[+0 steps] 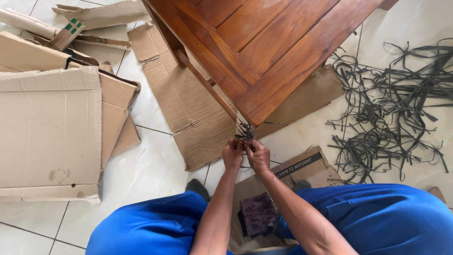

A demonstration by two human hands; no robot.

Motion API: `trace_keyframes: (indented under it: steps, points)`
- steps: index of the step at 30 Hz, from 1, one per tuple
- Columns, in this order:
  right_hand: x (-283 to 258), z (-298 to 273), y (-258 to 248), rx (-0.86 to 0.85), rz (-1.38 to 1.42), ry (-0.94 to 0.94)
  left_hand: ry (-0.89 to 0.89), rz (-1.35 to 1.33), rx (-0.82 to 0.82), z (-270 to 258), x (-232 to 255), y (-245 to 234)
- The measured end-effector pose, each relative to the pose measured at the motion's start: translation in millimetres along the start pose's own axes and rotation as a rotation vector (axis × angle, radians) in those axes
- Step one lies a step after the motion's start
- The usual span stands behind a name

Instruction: The person is wrapping the legs of a wooden chair with cardboard and securing them with plastic straps.

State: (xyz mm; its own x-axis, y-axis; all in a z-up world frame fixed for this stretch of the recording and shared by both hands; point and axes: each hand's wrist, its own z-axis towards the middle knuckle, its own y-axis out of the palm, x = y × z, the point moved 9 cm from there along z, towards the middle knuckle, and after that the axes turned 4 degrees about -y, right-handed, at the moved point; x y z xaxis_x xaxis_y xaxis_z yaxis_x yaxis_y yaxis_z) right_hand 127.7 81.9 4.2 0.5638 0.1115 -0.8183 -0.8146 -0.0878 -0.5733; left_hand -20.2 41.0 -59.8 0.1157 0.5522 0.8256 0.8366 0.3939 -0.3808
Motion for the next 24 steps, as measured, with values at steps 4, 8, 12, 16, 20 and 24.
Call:
trace_keyframes:
  steps: [4,8,12,16,20,24]
  points:
    - [-2.2,2.9,-0.8,-0.013,-0.028,-0.072,-0.001,0.012,-0.013,1.5,0.0,0.4]
    - [-0.3,5.2,2.4,-0.063,0.01,-0.096,-0.002,0.005,-0.021,1.2,0.6,-0.2]
    - [-3.2,6.9,6.1,-0.16,0.062,-0.078,-0.008,0.009,-0.032,-11.4,21.1,-9.6]
    - [5.4,13.6,13.1,-0.234,0.017,-0.079,-0.025,0.014,-0.031,-11.1,15.9,-7.4]
    - [12.0,17.5,18.2,-0.322,0.003,-0.001,-0.011,0.021,-0.035,-12.7,20.0,-10.5]
    - [11.3,19.8,15.5,-0.355,0.031,0.035,0.133,0.029,-0.071,-25.1,40.3,-16.5]
